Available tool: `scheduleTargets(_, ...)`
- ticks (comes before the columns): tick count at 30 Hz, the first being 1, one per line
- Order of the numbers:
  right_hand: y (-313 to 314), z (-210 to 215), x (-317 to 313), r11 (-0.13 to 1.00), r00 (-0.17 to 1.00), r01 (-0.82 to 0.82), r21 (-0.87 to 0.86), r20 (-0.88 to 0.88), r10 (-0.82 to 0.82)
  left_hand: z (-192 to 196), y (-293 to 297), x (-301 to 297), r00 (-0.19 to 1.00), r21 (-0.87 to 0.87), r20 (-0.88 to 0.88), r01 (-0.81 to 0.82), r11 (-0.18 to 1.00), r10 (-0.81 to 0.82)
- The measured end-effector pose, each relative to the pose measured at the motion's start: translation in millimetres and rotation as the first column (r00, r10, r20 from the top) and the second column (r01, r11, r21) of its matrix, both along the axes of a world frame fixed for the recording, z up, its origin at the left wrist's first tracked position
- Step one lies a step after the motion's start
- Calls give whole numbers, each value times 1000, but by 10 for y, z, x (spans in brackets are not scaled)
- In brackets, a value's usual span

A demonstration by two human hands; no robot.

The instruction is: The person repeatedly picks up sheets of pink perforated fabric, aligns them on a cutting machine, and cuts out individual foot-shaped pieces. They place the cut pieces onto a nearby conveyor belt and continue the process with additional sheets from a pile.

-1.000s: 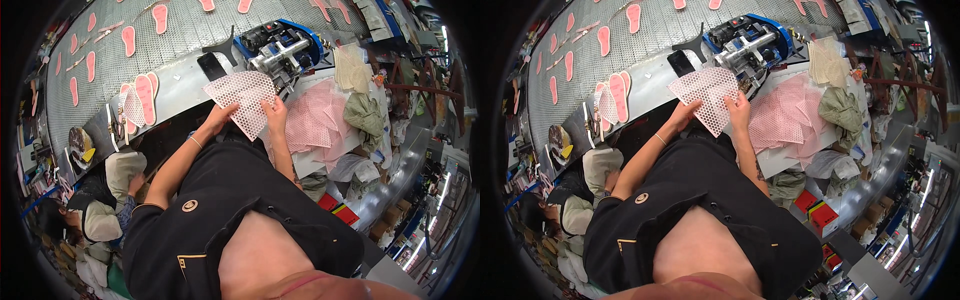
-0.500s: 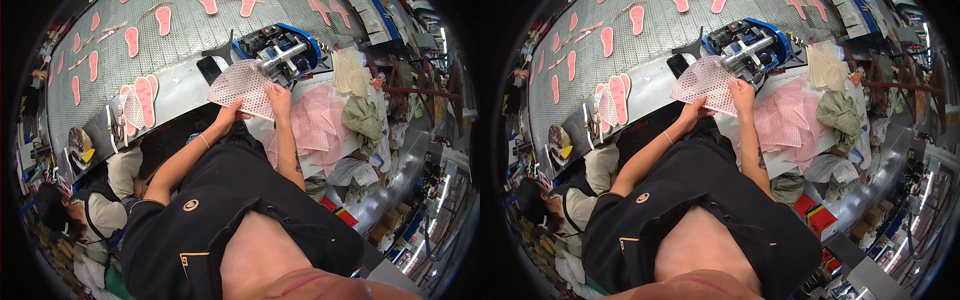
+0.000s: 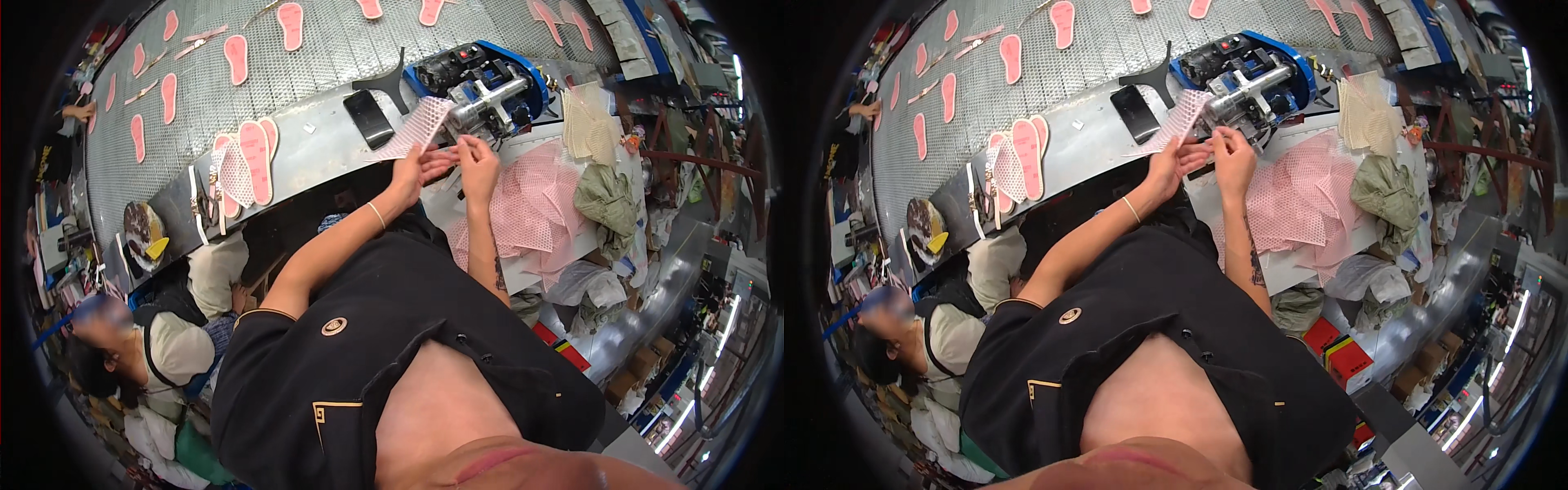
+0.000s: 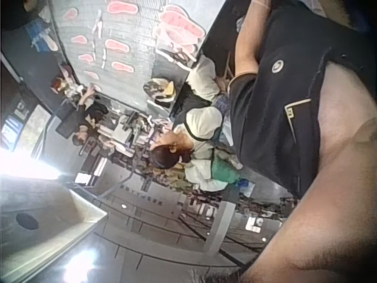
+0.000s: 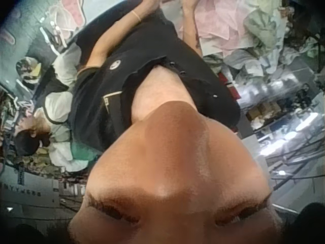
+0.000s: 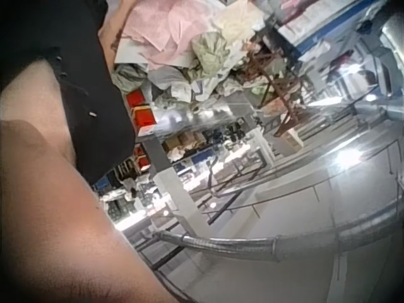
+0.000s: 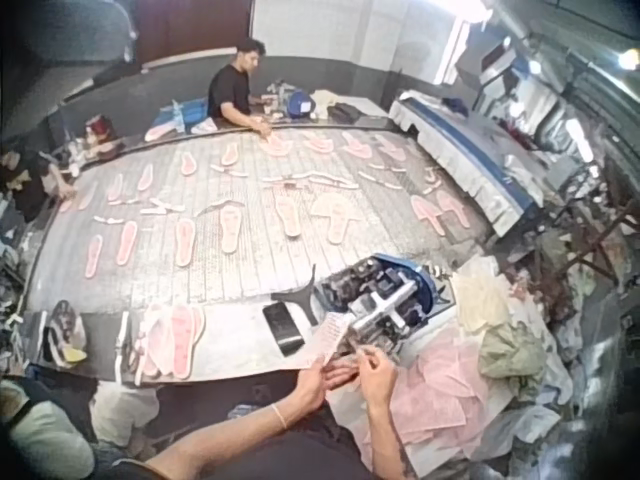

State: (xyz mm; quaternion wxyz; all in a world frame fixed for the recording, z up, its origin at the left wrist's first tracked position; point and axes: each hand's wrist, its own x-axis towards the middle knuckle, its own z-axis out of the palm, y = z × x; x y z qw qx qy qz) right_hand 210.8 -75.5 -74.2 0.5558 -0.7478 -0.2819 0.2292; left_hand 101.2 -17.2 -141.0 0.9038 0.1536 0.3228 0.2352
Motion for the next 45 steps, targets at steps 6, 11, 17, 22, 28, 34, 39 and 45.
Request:
scheduleTargets(6, 110, -59, -335, 987, 968, -158, 24, -193, 160, -108, 466, -565, 967, 59, -116, -219, 974, 225)
scheduleTargets(11, 336, -73, -566, 964, 951, -258, -67, -195, 241, -58, 915, -1053, 957, 117, -137, -242, 963, 257)
scheduleTargets(17, 792, -90, -620, 952, 945, -282, -120, -209, 253, -44, 1294, -1302, 945, 194, -198, -222, 956, 260)
scheduleTargets(22, 1601, -143, -376, 922, 945, -316, -224, 10, 326, -107, 1676, -1336, 905, 251, -297, -234, 939, 305)
scheduleTargets(28, 3218, -795, 236, 943, 905, -217, -252, 310, 291, -118, 2319, -1373, 846, 252, -457, -171, 952, 273)
scheduleTargets(34, 4906, -1569, 773, 906, 807, 17, -422, 541, 237, -271, 3021, -1348, 735, 411, -620, 5, 911, 276)
scheduleTargets(39, 5373, -2247, 986, 908, 599, 146, -394, 766, 236, -82, 3835, -809, 680, 587, -644, 146, 796, 350)
scheduleTargets(45, 4995, -1716, 855, 901, 799, 174, -397, 592, 106, -99, 5004, 370, 647, 939, -341, 204, 277, 682)
